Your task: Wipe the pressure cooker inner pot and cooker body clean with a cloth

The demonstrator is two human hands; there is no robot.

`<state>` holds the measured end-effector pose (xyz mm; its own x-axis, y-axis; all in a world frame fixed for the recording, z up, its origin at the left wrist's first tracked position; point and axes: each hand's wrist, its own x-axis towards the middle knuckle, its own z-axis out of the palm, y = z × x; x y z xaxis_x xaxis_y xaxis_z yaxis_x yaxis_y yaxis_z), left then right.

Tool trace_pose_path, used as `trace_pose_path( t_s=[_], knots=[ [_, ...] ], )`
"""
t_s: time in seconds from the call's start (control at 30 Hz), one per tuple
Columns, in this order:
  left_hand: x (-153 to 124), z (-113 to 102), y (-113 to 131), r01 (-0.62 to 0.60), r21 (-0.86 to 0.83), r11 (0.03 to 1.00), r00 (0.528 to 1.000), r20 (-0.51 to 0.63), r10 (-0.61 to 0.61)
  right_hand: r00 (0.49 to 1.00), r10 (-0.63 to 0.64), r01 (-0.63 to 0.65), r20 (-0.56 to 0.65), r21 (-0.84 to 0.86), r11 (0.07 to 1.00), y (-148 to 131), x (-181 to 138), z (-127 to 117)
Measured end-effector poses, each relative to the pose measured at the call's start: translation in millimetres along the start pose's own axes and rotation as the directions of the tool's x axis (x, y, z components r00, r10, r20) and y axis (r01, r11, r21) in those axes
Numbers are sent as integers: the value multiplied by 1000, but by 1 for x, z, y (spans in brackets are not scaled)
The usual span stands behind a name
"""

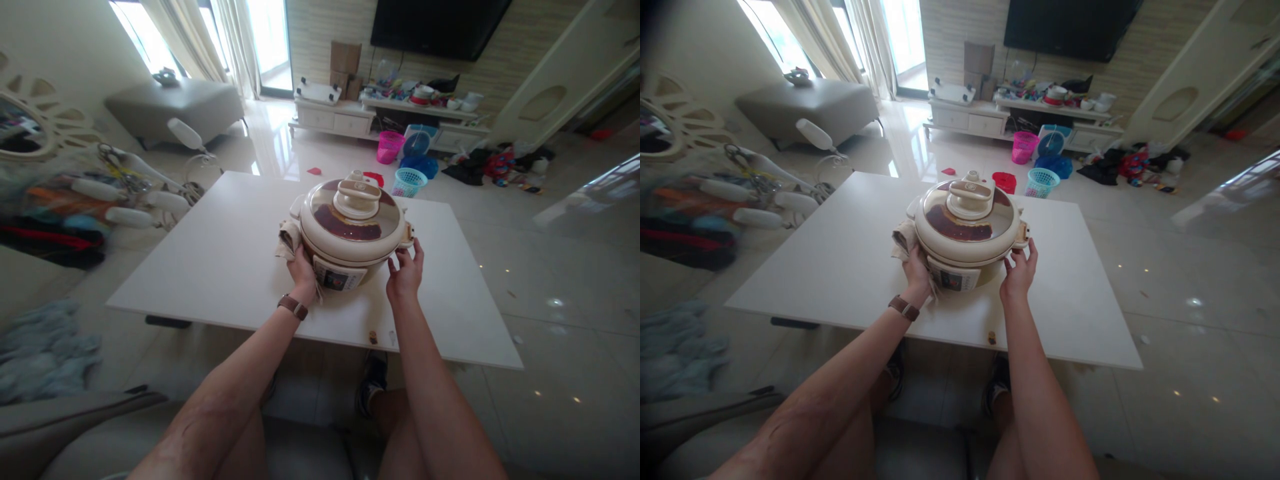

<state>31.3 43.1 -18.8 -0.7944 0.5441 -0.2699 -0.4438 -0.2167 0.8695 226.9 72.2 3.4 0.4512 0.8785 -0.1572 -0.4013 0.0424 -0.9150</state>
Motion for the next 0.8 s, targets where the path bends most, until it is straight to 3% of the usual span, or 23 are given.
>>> trace_pose_path(
  t_s=[0.8],
  knots=[
    [0,0,0,18,-20,1000,1000,-12,-18,1000,0,0,-9,7,1000,-1,-1,1]
  ],
)
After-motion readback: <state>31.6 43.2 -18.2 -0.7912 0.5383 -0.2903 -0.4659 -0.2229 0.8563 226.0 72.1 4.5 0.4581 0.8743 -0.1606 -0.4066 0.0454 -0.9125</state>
